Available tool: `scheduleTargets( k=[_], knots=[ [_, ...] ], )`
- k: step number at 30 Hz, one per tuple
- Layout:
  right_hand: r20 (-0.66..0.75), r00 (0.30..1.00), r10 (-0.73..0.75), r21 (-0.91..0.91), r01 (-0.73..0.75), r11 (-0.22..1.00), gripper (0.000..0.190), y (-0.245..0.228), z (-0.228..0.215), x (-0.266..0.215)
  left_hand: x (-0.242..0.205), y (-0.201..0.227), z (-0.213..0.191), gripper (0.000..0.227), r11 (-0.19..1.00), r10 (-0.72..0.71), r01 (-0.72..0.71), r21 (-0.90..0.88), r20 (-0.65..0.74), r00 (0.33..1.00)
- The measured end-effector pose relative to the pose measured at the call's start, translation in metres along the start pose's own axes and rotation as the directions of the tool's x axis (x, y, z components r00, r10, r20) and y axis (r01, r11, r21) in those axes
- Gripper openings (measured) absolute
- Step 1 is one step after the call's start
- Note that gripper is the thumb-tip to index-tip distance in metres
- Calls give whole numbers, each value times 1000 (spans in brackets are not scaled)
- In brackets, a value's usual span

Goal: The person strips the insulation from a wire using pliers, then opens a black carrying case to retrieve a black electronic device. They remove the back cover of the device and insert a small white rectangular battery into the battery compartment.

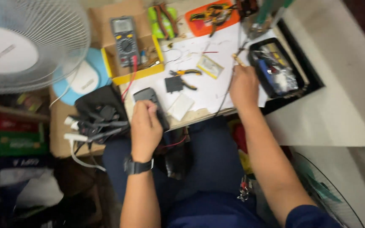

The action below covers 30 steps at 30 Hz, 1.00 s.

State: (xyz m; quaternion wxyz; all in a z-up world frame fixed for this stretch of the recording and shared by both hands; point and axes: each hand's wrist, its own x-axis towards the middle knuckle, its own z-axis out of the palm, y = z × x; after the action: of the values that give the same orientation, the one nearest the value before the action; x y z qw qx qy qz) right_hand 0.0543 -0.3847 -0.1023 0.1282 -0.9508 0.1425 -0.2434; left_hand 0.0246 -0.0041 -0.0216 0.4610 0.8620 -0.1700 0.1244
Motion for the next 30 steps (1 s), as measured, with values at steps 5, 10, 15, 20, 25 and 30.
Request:
scheduleTargets(
  k=[5,10,15,20,25,30],
  knots=[
    [106,991,87,-106,-75,991,40,18,-6,-1,0,3,0,12,999,23,-25,-37,-48,999],
    [31,999,-14,65,12,998,60,-6,-85,-23,1,-5,3,15,997,35,-37,-61,-40,999],
    [60,998,8,151,-17,988,68,-11,-93,-15,1,-9,8,15,996,-22,24,-81,25,999],
    [-218,967,129,394,-34,919,80,-12,-100,-23,-2,-14,6,16,998,-21,20,-58,-2,1000],
    [-19,962,271,941,-75,330,55,-53,-129,-29,1,-9,2,16,995,-36,36,-92,4,999],
    [301,932,204,938,-251,-239,37,-88,-101,-48,2,-3,4,17,995,-52,54,-89,15,999]
  ],
)
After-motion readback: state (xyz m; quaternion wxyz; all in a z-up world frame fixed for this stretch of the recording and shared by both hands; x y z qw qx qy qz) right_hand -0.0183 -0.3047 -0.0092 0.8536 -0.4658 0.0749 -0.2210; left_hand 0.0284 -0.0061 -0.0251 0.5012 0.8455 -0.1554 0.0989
